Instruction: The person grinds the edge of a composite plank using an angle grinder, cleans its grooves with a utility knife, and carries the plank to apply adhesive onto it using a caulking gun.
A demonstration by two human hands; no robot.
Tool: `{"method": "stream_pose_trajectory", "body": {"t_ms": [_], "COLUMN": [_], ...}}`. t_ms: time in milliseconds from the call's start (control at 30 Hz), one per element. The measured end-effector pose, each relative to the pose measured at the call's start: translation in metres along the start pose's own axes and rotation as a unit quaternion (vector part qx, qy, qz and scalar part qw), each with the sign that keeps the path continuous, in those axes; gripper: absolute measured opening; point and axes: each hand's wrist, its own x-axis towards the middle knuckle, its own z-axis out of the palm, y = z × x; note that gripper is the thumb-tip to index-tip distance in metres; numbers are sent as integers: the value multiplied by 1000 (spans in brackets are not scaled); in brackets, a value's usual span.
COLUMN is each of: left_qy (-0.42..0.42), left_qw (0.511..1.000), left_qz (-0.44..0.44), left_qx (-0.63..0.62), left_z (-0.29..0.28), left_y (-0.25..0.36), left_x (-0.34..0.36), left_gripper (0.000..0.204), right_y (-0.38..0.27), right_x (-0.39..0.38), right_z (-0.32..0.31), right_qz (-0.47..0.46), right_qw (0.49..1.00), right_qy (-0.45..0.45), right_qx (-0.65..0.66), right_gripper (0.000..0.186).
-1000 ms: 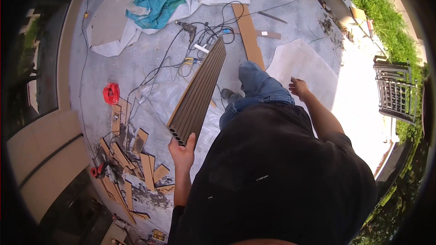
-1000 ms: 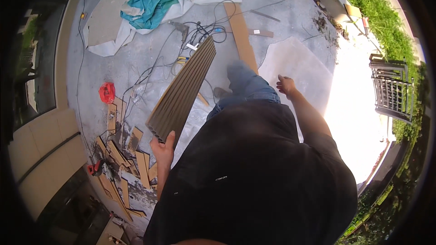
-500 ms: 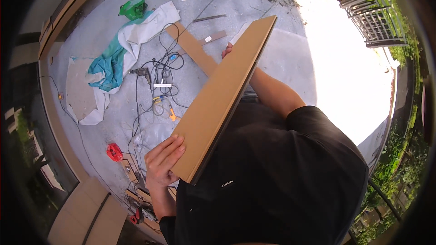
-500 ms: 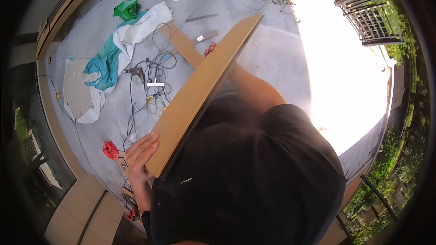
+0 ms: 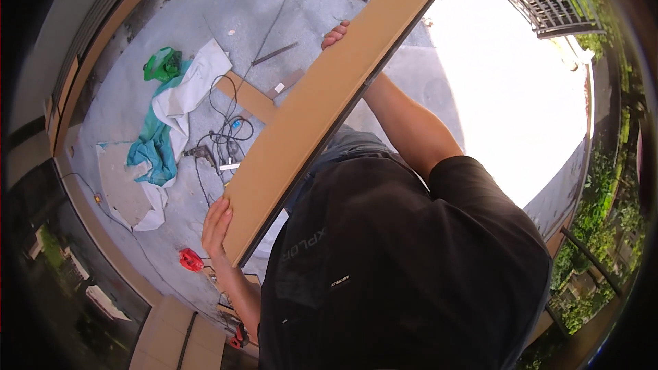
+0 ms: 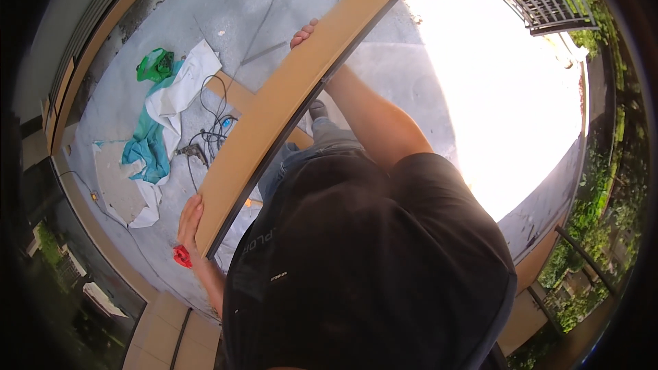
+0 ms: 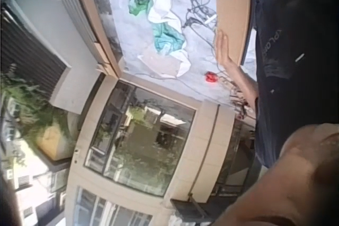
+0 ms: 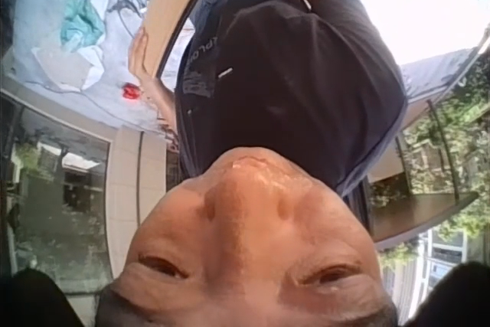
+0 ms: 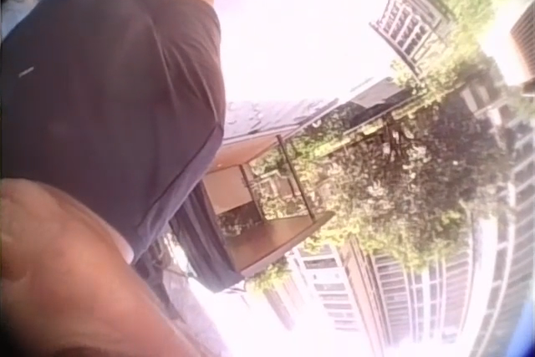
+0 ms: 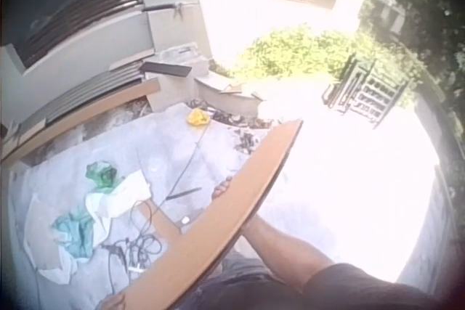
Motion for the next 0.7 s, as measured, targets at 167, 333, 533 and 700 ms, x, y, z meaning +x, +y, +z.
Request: {"method": "stream_pose_trajectory", "body": {"t_ms": [167, 333, 533, 700], "left_qy": [30, 51, 83, 11], "left_qw": [999, 998, 980, 960], "left_qz": [11, -26, -78, -187], "left_qx": [23, -15, -161, -209], "left_z": [10, 10, 29, 20], "left_y": [-38, -79, -151, -158], "left_x": [16, 55, 93, 147], "left_gripper": [29, 28, 29, 33], "right_y": [-5, -10, -18, 2], "right_x": [33, 62, 104, 139], "right_z": [25, 27, 43, 120], "right_qz": [-27, -46, -110, -250], "right_qw": [995, 990, 987, 879], "right_qy": [-89, -124, -26, 322], "right_qx": [-23, -48, -115, -246], "right_gripper": [28, 31, 27, 26]}}
